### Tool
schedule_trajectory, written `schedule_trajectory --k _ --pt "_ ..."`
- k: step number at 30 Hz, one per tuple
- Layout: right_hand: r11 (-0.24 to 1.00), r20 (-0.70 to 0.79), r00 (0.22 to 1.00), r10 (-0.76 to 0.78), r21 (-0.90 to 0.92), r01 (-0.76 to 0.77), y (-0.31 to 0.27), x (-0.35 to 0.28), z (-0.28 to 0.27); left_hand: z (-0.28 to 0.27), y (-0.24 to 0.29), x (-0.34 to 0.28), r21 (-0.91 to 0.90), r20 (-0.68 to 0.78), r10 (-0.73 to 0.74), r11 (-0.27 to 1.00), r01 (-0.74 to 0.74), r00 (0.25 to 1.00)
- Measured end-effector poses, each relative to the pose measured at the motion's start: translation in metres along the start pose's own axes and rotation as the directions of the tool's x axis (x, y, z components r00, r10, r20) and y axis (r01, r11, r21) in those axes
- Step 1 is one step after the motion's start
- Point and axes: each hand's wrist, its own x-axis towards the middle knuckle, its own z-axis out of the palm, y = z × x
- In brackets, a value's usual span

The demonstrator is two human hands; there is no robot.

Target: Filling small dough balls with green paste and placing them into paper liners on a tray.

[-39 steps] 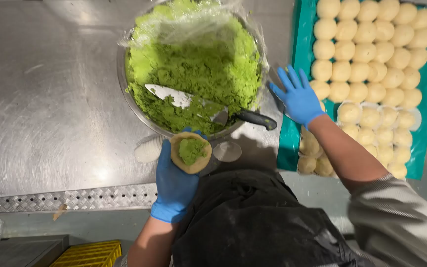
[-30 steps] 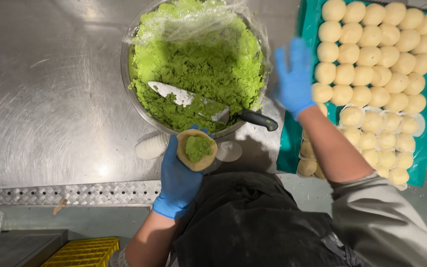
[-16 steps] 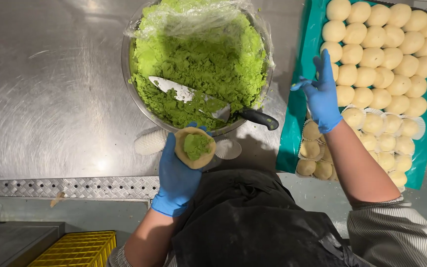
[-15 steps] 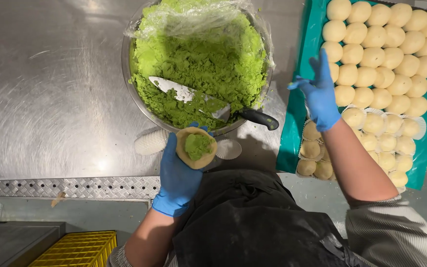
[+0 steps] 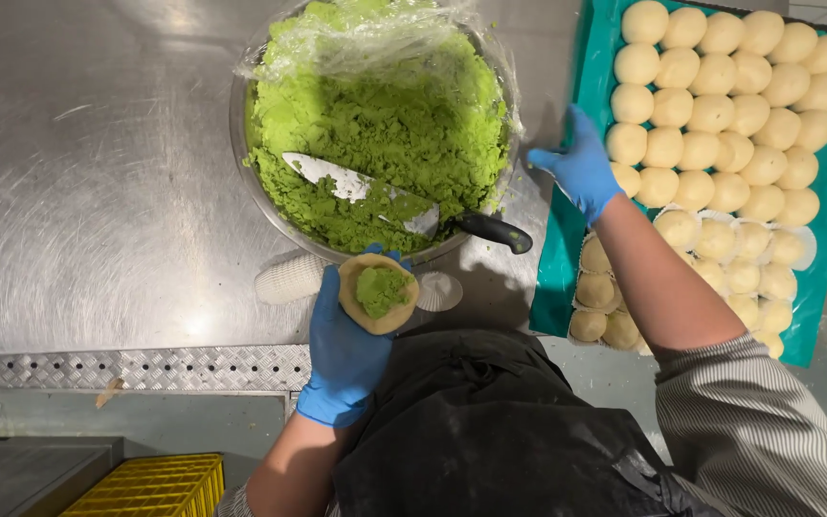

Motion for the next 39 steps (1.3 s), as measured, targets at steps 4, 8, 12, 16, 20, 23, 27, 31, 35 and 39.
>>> schedule_trajectory --k 4,8,12,16,20,23,27,31,35,39 --pt "0.719 -0.047 0.806 -0.59 -0.486 0.497 -0.041 -0.038 0.002 0.003 0.01 0.002 0.156 -0.034 -0.025 0.987 0.03 0.999" --pt "-0.026 0.549 0.589 -0.593 -0.744 0.667 -0.065 -0.042 -0.005 0.007 0.007 0.002 -0.007 -0.012 -0.023 1.0 0.023 1.0" --pt "-0.633 0.766 0.51 -0.391 -0.626 0.455 -0.031 -0.034 0.001 0.006 0.01 0.002 0.018 0.007 -0.036 0.999 0.035 0.999" --pt "-0.444 0.925 0.379 -0.022 -0.349 0.825 0.02 -0.042 -0.013 0.004 0.019 0.002 0.288 0.0 0.096 0.953 -0.092 0.995" --pt "0.278 0.558 0.665 -0.496 -0.623 0.731 -0.019 -0.068 -0.032 0.002 -0.009 -0.006 -0.504 0.078 -0.325 0.803 0.318 0.942" --pt "0.587 0.224 0.872 -0.436 -0.664 0.464 -0.067 -0.101 -0.029 0.003 -0.012 -0.007 -0.877 0.309 -0.379 0.241 0.415 0.872" --pt "0.489 0.275 0.576 -0.77 -0.326 0.809 -0.166 -0.154 -0.007 0.012 -0.007 -0.005 -0.795 0.425 -0.28 0.339 0.503 0.861" --pt "0.553 0.291 0.569 -0.769 -0.144 0.821 -0.195 -0.19 0.014 0.019 -0.007 -0.006 -0.758 0.516 -0.233 0.323 0.567 0.824" --pt "0.542 0.251 0.635 -0.73 -0.354 0.763 -0.2 -0.214 0.028 0.021 0.002 -0.003 -0.778 0.536 -0.18 0.274 0.565 0.825" --pt "0.494 0.174 0.61 -0.773 -0.437 0.752 -0.206 -0.233 0.047 0.025 0.001 -0.003 -0.785 0.524 -0.166 0.285 0.55 0.835"
